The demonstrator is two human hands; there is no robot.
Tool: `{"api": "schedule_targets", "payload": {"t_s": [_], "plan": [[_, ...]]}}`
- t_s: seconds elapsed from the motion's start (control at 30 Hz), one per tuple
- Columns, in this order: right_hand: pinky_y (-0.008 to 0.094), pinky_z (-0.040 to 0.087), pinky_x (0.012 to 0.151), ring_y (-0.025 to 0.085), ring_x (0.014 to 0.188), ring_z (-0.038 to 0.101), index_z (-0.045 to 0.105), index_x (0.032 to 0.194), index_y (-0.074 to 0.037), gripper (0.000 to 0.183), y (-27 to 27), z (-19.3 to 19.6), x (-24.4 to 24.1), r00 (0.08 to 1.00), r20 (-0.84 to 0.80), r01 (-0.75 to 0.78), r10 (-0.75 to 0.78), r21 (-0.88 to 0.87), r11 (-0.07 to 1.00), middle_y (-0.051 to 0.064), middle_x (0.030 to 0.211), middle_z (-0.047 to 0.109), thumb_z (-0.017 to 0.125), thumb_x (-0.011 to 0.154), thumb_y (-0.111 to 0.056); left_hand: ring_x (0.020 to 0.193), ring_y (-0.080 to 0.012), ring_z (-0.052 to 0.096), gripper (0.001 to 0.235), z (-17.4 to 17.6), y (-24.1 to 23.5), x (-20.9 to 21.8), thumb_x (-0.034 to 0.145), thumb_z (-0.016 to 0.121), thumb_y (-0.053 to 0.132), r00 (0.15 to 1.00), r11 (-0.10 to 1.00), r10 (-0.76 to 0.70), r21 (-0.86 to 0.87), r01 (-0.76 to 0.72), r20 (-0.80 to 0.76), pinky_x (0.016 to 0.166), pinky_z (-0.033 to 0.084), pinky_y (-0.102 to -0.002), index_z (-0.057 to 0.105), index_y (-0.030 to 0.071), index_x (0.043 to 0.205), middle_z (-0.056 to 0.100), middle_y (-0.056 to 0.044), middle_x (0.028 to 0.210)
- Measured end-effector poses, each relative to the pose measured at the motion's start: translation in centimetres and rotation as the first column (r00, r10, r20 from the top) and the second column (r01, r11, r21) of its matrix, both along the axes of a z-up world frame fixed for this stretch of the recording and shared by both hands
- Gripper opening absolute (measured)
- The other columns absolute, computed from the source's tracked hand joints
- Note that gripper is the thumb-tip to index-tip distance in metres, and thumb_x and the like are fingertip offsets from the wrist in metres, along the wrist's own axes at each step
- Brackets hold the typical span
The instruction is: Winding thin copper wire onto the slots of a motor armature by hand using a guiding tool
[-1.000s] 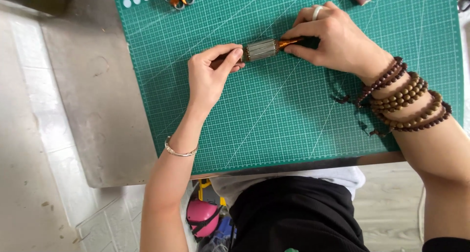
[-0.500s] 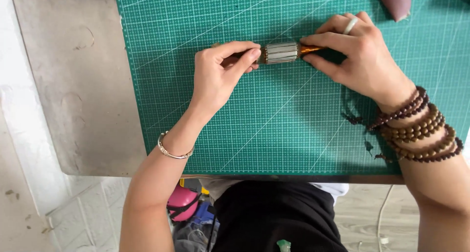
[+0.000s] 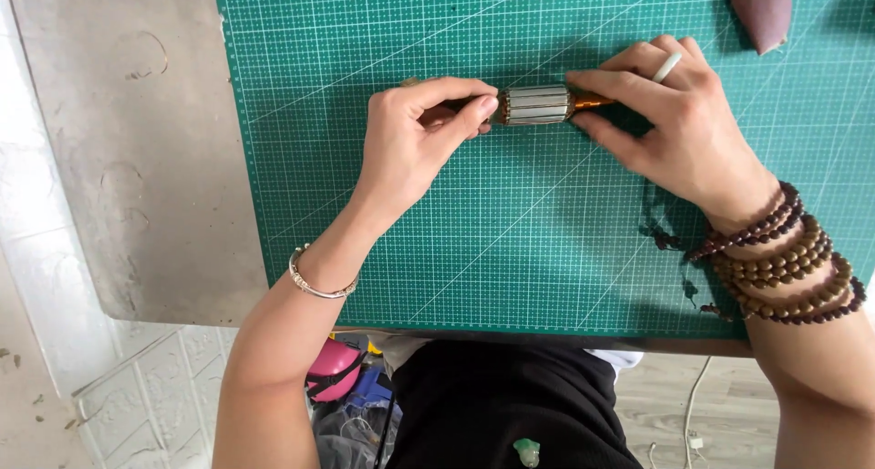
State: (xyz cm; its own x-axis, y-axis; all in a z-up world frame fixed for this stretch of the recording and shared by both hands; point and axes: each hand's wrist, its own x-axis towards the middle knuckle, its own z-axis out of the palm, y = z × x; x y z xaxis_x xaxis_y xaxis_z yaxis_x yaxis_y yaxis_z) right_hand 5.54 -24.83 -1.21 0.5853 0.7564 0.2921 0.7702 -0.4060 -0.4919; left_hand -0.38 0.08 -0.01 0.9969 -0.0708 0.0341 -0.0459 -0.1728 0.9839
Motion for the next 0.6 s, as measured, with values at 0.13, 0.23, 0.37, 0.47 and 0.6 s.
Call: {"api": "schedule_targets", "payload": {"t_s": [0.13,0.23,0.37,0.47,0.6], "plan": [[0.04,0.035,0.079,0.028,0.088,0.053,0.067,0.121,0.002,0.028,0.0,0.0,0.0,1.0,-0.017,0.01,-0.01,-0.013,1.0,0.015,0.106,0.062,0.074,0.095,-0.006,0.073,-0.0208,0.073,0.014,-0.1,0.0,0.0,0.088,0.064,0.007,1.0,1.0,-0.002,-0.002,0.002,0.004,0.068,0.063,-0.021,0.066,-0.001,0.099,0.07,-0.014,0.088],[0.041,0.035,0.08,0.028,0.088,0.054,0.068,0.12,0.001,0.027,0.0,0.0,0.0,0.999,-0.033,0.009,-0.009,0.013,1.0,0.015,0.105,0.062,0.074,0.095,-0.005,0.074,-0.0216,0.073,0.014,-0.4,0.1,-0.1,0.088,0.064,0.006,0.999,1.0,-0.022,0.005,0.022,0.036,0.067,0.062,-0.02,0.065,-0.001,0.1,0.069,-0.014,0.088],[0.041,0.035,0.08,0.028,0.087,0.054,0.068,0.119,0.001,0.026,0.0,0.0,0.0,0.999,-0.04,0.003,-0.001,0.036,0.999,0.015,0.104,0.062,0.075,0.095,-0.005,0.073,-0.0181,0.07,0.014,-0.3,0.1,-0.2,0.088,0.064,0.006,0.999,1.0,-0.024,0.006,0.024,0.038,0.065,0.06,-0.017,0.066,0.0,0.1,0.068,-0.013,0.086],[0.043,0.039,0.085,0.031,0.091,0.054,0.067,0.12,0.004,0.028,0.1,0.2,-0.1,1.0,-0.02,-0.013,0.013,0.041,0.999,0.017,0.106,0.061,0.075,0.094,-0.001,0.065,-0.0117,0.062,0.013,-0.4,0.1,-0.2,0.088,0.065,0.004,0.997,0.999,-0.025,0.033,0.022,0.076,0.052,0.048,-0.014,0.067,-0.001,0.099,0.069,-0.012,0.086],[0.041,0.041,0.081,0.031,0.09,0.044,0.064,0.123,0.005,0.035,1.0,1.0,-0.6,0.999,-0.026,-0.024,0.025,0.054,0.998,0.02,0.113,0.054,0.073,0.093,-0.009,0.06,-0.0091,0.055,0.01,-0.7,0.1,-0.3,0.087,0.067,0.005,0.987,0.995,-0.031,0.098,0.015,0.159,0.049,0.045,-0.016,0.069,0.001,0.097,0.069,-0.011,0.087]]}}
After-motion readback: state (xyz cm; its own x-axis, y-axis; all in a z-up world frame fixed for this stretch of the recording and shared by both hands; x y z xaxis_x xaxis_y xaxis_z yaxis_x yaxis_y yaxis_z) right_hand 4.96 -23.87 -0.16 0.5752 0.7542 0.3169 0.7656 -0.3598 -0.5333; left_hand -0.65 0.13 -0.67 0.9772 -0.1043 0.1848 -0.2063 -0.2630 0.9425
